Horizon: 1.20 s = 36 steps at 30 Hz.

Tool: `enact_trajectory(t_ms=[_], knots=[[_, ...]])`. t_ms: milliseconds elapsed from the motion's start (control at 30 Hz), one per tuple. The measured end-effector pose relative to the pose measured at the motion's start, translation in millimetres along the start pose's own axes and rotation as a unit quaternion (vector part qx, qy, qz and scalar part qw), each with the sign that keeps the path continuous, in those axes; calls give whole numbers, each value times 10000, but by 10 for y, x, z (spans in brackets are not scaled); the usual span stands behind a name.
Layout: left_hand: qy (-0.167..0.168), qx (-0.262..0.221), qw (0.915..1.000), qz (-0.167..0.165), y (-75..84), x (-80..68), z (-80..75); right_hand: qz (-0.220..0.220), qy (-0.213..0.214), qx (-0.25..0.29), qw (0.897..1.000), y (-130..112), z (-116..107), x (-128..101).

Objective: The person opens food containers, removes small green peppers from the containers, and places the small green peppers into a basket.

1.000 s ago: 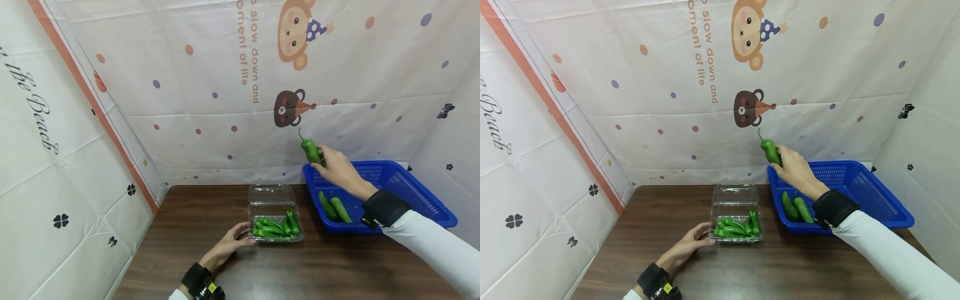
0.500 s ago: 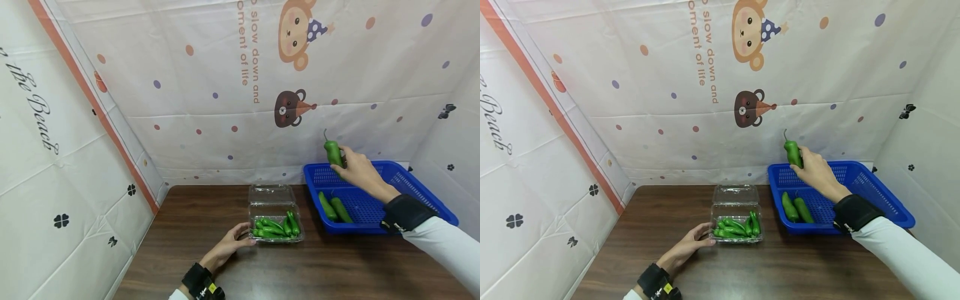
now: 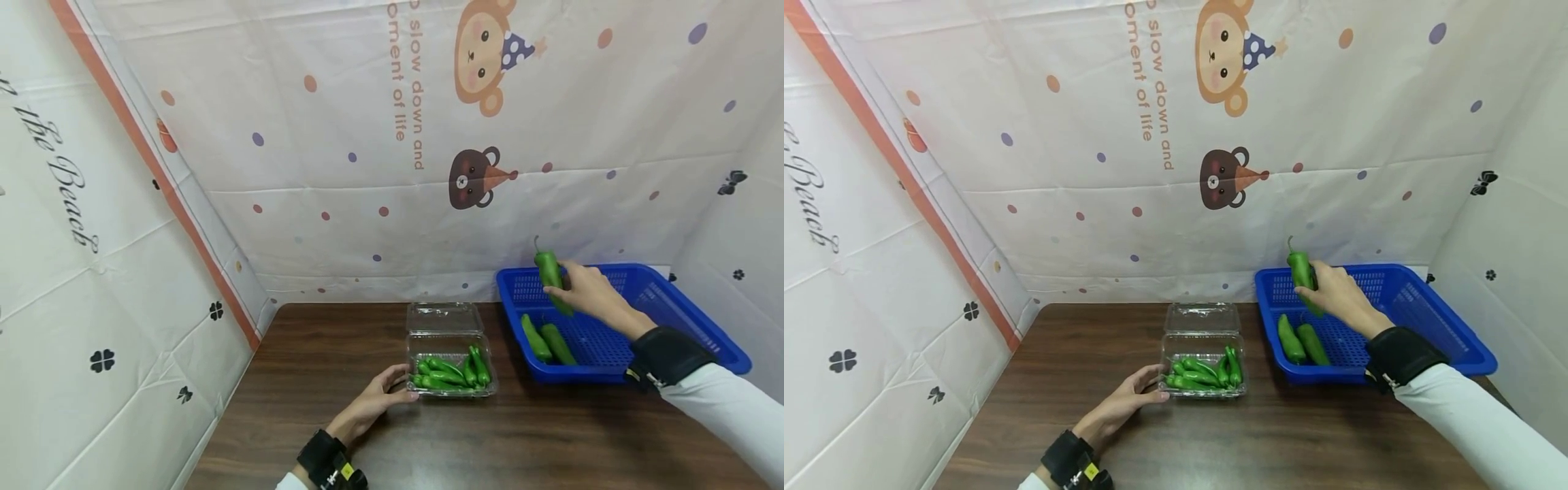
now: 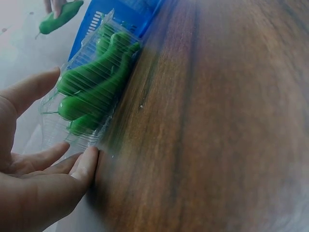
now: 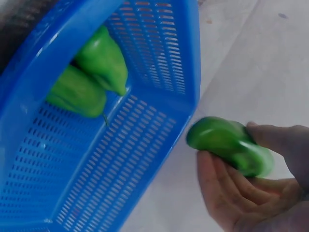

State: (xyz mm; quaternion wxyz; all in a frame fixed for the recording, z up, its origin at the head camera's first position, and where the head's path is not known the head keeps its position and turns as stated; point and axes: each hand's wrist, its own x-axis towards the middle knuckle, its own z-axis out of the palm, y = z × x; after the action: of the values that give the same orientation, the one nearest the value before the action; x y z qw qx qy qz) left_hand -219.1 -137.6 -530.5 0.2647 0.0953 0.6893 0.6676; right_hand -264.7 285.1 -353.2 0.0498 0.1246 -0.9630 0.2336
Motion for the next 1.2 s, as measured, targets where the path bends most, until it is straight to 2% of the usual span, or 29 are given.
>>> enact_trajectory(t_ms=[200,367,467,567,767,967,1200], knots=[[-54,-14,10000,-36,-24,4,15,139,-832,-5,9964,65,79,-85],[-73,-29,10000,-44,-28,8,30,372,-1503,137,9878,85,137,-137],[-74,-37,10000,-32,-29,5,29,535,-1727,228,9833,98,191,-145],[-74,-37,10000,-17,-29,-2,19,597,-1824,265,9811,93,250,-144],[-23,-21,10000,-18,-22,-8,5,455,-1929,124,9801,69,404,-164],[26,12,10000,2,-13,-12,-4,701,-2062,513,9746,80,538,-174],[68,2,10000,-1,-18,-16,-7,625,-2084,525,9746,80,608,-178]])
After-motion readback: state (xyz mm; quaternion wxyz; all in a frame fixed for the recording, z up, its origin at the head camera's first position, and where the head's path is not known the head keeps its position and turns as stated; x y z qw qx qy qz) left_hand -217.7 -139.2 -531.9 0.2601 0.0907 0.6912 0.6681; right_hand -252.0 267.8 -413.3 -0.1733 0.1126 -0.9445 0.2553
